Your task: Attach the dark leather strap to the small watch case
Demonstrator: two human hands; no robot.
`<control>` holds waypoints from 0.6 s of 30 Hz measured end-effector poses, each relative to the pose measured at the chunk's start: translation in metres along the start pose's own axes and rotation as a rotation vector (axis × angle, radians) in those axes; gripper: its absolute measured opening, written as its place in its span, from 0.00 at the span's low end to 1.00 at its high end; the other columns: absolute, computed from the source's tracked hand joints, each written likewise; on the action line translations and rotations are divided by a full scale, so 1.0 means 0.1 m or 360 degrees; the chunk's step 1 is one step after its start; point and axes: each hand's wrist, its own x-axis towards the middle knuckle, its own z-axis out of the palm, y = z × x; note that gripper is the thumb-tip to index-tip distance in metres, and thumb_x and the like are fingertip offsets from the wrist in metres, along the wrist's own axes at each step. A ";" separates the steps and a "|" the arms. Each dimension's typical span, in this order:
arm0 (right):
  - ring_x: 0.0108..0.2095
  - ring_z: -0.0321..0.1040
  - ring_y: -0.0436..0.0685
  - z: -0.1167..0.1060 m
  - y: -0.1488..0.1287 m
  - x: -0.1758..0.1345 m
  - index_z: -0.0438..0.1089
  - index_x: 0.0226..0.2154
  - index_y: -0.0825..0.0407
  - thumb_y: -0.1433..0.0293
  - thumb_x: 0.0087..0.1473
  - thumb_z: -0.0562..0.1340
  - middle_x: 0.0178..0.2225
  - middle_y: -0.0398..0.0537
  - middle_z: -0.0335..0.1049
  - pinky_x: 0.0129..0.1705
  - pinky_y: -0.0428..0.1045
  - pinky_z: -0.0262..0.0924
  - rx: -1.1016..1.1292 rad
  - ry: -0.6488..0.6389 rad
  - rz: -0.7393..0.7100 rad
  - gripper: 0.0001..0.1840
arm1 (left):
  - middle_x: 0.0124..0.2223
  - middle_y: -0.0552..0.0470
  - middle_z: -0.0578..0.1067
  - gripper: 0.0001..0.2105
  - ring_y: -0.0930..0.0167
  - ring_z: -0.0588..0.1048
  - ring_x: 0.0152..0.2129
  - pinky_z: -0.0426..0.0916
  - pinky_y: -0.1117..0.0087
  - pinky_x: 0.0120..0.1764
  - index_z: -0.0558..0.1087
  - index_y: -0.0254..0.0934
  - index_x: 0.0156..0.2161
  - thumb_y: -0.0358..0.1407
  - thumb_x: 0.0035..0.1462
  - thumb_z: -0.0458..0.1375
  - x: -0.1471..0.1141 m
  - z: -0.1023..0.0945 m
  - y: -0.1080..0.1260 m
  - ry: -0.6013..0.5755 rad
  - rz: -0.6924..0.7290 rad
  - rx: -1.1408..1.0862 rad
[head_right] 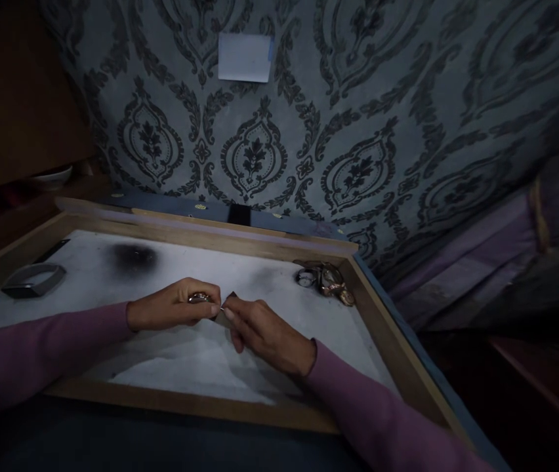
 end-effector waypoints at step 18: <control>0.18 0.48 0.46 -0.01 -0.01 -0.03 0.58 0.25 0.52 0.59 0.65 0.48 0.19 0.36 0.51 0.21 0.43 0.47 0.0144 0.0088 -0.0180 0.20 | 0.19 0.63 0.59 0.11 0.81 0.54 0.14 0.48 0.78 0.18 0.63 0.35 0.28 0.37 0.51 0.61 -0.04 -0.02 0.08 -0.0190 -0.0178 -0.0358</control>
